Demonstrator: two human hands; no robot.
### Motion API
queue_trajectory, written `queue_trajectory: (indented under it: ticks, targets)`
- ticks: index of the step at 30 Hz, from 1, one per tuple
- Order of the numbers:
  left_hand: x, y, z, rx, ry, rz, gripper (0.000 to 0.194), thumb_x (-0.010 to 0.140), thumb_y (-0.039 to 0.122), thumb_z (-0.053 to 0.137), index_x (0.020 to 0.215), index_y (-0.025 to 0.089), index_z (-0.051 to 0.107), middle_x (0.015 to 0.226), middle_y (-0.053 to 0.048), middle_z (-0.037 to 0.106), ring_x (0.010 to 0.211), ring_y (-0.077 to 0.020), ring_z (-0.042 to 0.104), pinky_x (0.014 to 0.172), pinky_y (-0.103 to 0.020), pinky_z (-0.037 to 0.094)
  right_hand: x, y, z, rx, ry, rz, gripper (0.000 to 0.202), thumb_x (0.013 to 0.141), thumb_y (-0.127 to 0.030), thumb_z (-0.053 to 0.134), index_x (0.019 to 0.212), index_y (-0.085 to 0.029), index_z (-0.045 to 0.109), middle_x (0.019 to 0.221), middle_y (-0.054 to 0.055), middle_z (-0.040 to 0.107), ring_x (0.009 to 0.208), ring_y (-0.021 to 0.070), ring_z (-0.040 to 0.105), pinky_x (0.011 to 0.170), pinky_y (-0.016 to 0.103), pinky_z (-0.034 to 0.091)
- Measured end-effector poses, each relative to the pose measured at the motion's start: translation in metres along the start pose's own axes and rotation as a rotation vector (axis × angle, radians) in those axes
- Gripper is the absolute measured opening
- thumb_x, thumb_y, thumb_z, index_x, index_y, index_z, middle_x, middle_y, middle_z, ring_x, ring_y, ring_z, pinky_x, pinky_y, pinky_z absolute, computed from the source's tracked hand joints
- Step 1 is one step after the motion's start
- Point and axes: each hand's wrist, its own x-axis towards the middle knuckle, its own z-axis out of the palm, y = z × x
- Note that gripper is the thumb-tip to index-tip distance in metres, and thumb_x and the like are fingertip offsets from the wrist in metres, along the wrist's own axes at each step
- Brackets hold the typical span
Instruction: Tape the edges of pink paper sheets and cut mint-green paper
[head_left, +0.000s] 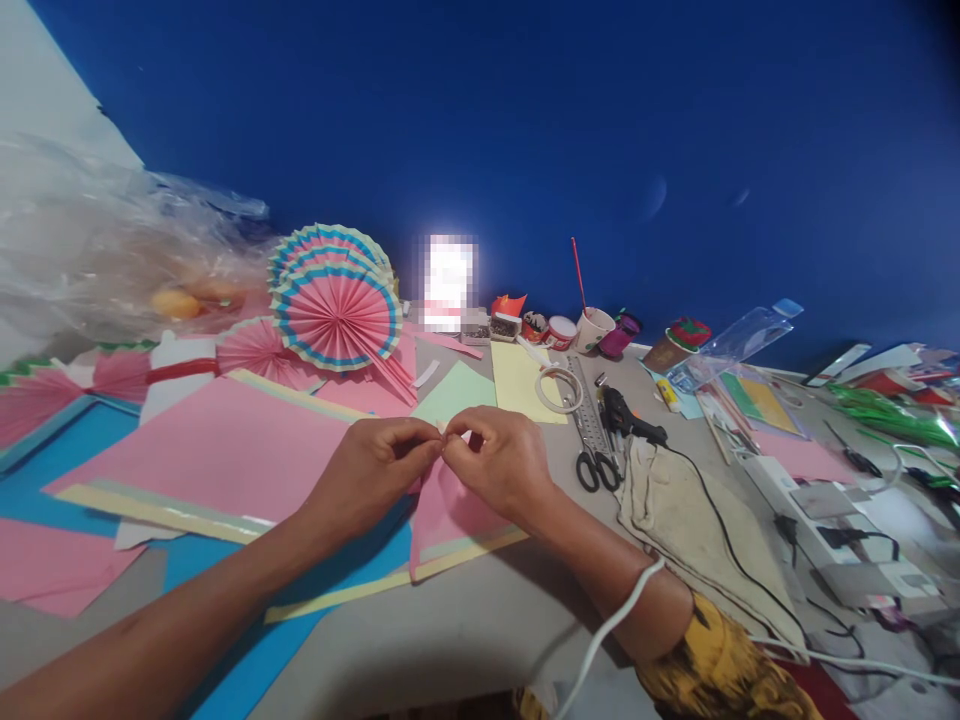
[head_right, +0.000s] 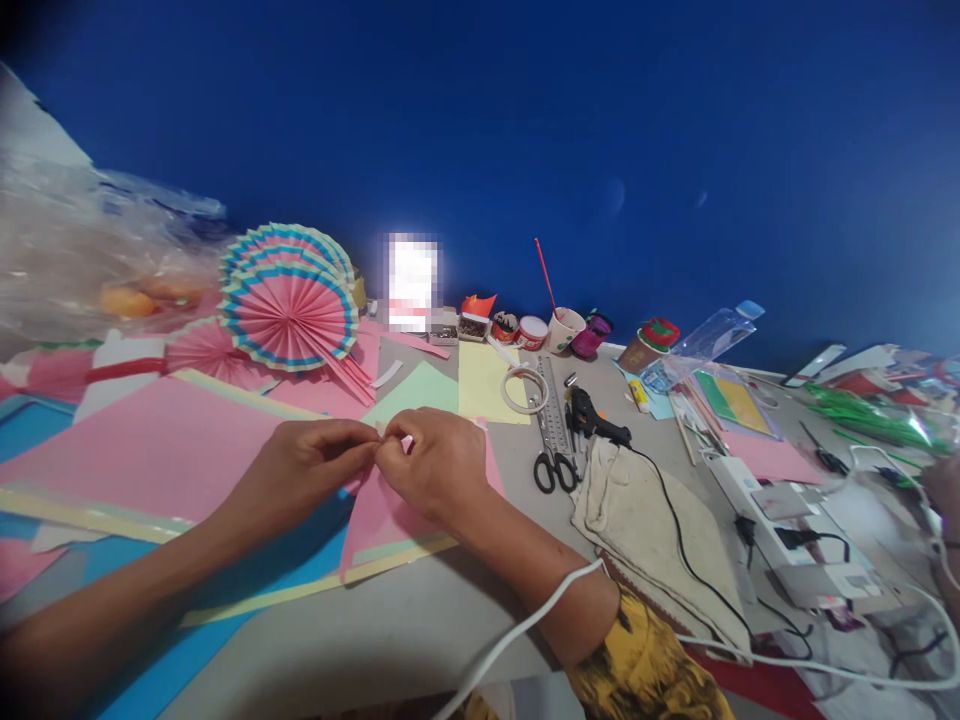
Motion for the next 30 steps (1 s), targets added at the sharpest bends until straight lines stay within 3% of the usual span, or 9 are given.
queue_trajectory:
  ticks: [5, 11, 20, 25, 28, 30]
  targets:
    - [0.000, 0.000, -0.001, 0.003, -0.005, -0.007, 0.030, 0.079, 0.044, 0.062, 0.071, 0.021, 0.079, 0.057, 0.000, 0.071, 0.057, -0.0169, 0.060, 0.056, -0.027, 0.044, 0.001, 0.002, 0.000, -0.034, -0.028, -0.037, 0.013, 0.084, -0.017, 0.066, 0.078, -0.024, 0.076, 0.079, -0.002, 0.079, 0.070, 0.0152, 0.065, 0.062, 0.028, 0.033]
    - [0.000, -0.004, -0.001, 0.007, -0.026, -0.030, 0.032, 0.083, 0.045, 0.061, 0.070, 0.021, 0.077, 0.056, 0.000, 0.068, 0.055, -0.0169, 0.060, 0.056, -0.028, 0.044, 0.001, 0.004, -0.005, -0.252, -0.107, -0.240, 0.018, 0.097, -0.022, 0.062, 0.084, -0.021, 0.075, 0.082, 0.003, 0.077, 0.074, 0.0169, 0.064, 0.062, 0.032, 0.028]
    - [0.000, -0.003, -0.001, -0.002, -0.024, 0.001, 0.028, 0.080, 0.041, 0.060, 0.069, 0.022, 0.077, 0.054, 0.001, 0.067, 0.054, -0.0164, 0.059, 0.055, -0.028, 0.044, 0.001, 0.006, -0.001, -0.397, -0.070, -0.333, 0.027, 0.104, -0.029, 0.059, 0.081, -0.021, 0.070, 0.077, 0.004, 0.074, 0.068, 0.0173, 0.060, 0.060, 0.034, 0.022]
    - [0.003, -0.002, -0.002, -0.076, -0.016, -0.057, 0.027, 0.079, 0.044, 0.065, 0.069, 0.022, 0.075, 0.055, 0.002, 0.066, 0.053, -0.0155, 0.059, 0.056, -0.027, 0.046, 0.004, 0.008, -0.002, -0.280, -0.029, -0.285, 0.022, 0.104, -0.025, 0.058, 0.088, -0.021, 0.073, 0.085, 0.005, 0.077, 0.078, 0.0194, 0.066, 0.065, 0.032, 0.035]
    - [0.005, -0.001, -0.004, -0.190, 0.007, -0.127, 0.025, 0.074, 0.045, 0.070, 0.065, 0.022, 0.070, 0.053, 0.002, 0.062, 0.051, -0.0150, 0.056, 0.053, -0.026, 0.047, 0.016, 0.021, -0.009, -0.112, 0.103, -0.136, 0.017, 0.102, -0.027, 0.061, 0.110, -0.020, 0.074, 0.109, 0.007, 0.079, 0.096, 0.0208, 0.070, 0.080, 0.031, 0.045]
    - [0.006, -0.002, -0.005, -0.241, 0.036, -0.149, 0.023, 0.071, 0.043, 0.072, 0.064, 0.022, 0.068, 0.053, 0.002, 0.059, 0.052, -0.0145, 0.054, 0.053, -0.026, 0.046, 0.027, 0.035, -0.018, -0.010, 0.085, -0.012, 0.022, 0.102, -0.032, 0.062, 0.117, -0.020, 0.073, 0.117, 0.008, 0.079, 0.100, 0.0210, 0.070, 0.082, 0.032, 0.047]
